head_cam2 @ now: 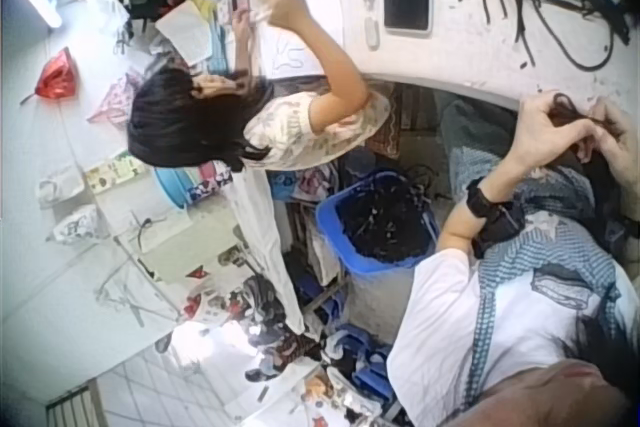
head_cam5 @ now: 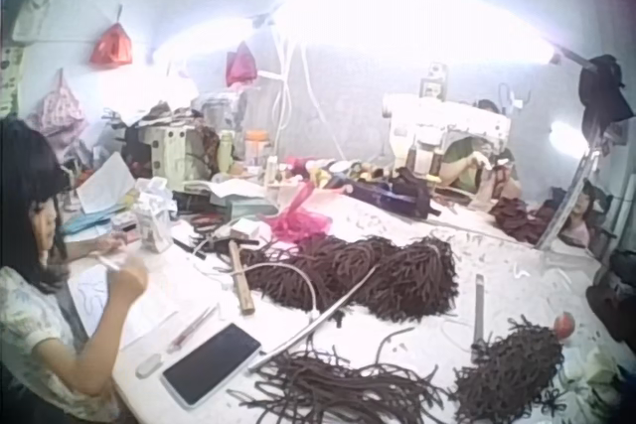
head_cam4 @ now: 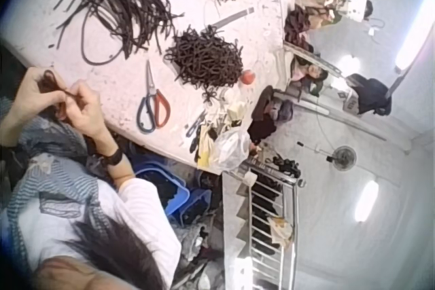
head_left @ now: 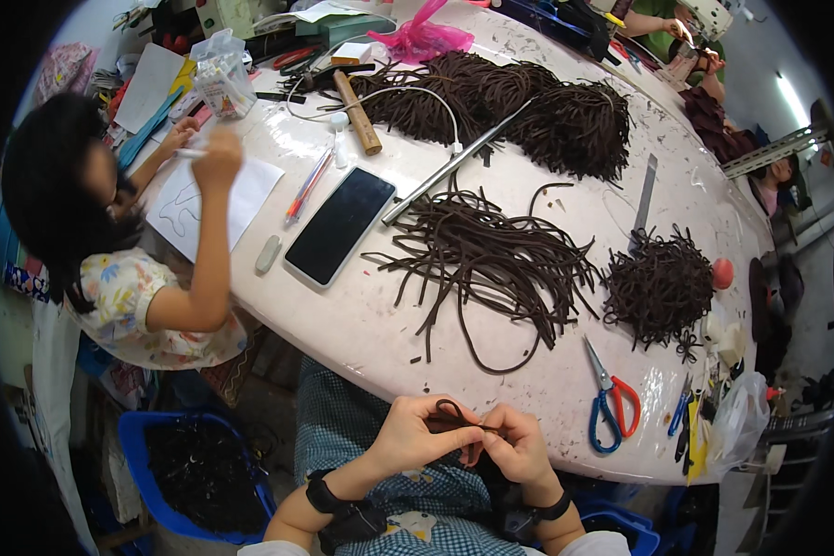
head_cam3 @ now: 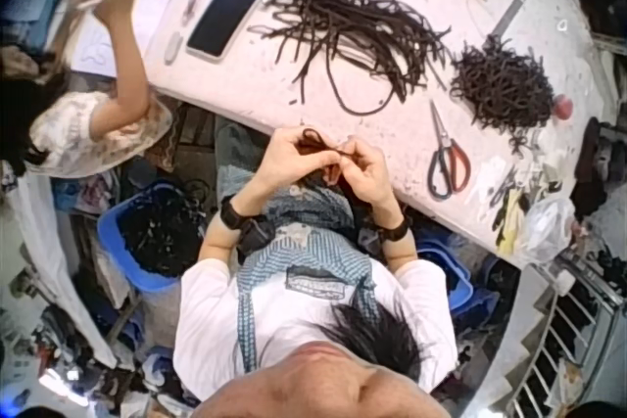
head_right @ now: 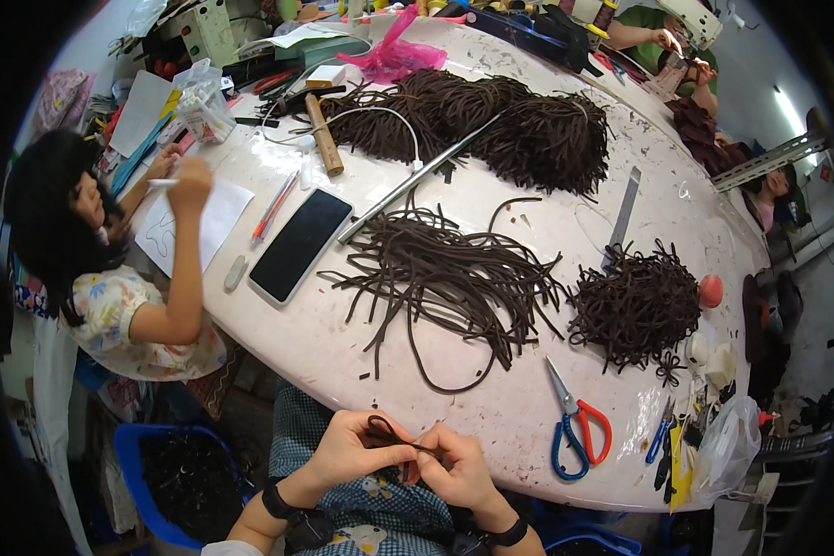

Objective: Assembling and tying bundles of synthetic hair for manufacturing.

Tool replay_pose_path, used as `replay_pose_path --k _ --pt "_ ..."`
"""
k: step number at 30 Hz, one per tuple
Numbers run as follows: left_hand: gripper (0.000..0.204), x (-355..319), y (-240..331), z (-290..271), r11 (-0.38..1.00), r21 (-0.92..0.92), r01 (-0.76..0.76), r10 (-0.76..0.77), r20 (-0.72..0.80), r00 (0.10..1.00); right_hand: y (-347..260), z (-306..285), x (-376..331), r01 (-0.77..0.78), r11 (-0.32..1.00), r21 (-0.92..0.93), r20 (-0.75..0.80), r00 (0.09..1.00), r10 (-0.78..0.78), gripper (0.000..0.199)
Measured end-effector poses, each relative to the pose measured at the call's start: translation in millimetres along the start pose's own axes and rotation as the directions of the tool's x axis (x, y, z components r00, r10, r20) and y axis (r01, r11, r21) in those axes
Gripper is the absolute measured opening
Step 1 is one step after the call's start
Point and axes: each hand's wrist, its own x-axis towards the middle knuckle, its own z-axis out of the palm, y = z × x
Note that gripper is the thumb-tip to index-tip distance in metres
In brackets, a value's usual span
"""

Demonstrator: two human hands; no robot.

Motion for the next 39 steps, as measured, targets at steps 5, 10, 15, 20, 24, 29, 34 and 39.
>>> replay_pose_path --k 5,10,15,20,24,29,34,39 --pt "0.016 1 -2 -4 0.992 0.122 0.01 -0.009 -0.014 1.0 -21 -2 0 -0.159 0.959 -0.236 -0.035 0.987 0.155 0.013" --pt "0.026 4 -7 -7 0.988 0.146 0.045 -0.063 0.12 0.991 -14 -26 -12 0.09 0.73 -0.678 0.175 0.984 0.041 0.033" --pt "0.028 2 -4 -3 0.944 0.279 -0.176 0.154 0.098 0.983 -41 -42 -5 0.425 0.897 -0.123 -0.623 0.671 -0.403 0.037" --pt "0.026 -27 34 6 0.266 0.398 -0.878 0.752 0.483 0.448 -18 -45 7 -0.008 0.761 -0.649 -0.415 0.842 -0.344 0.018" --pt "0.02 -54 73 35 -0.373 0.158 -0.914 0.885 0.358 -0.299 -11 -24 37 -0.03 0.379 -0.925 -0.203 0.883 -0.423 0.014" --pt "0.014 -74 84 45 -0.499 0.185 -0.846 0.861 0.216 -0.461 -9 -26 32 0.113 0.314 -0.943 -0.054 0.877 -0.478 0.011" --pt "0.013 -61 88 42 -0.551 0.243 -0.798 0.83 0.26 -0.494 -12 -17 13 0.102 0.504 -0.858 -0.036 0.966 -0.257 0.014" --pt "0.012 -62 90 43 -0.537 0.209 -0.817 0.84 0.216 -0.497 -20 10 4 0.207 0.771 -0.602 0.35 0.936 0.022 0.015"
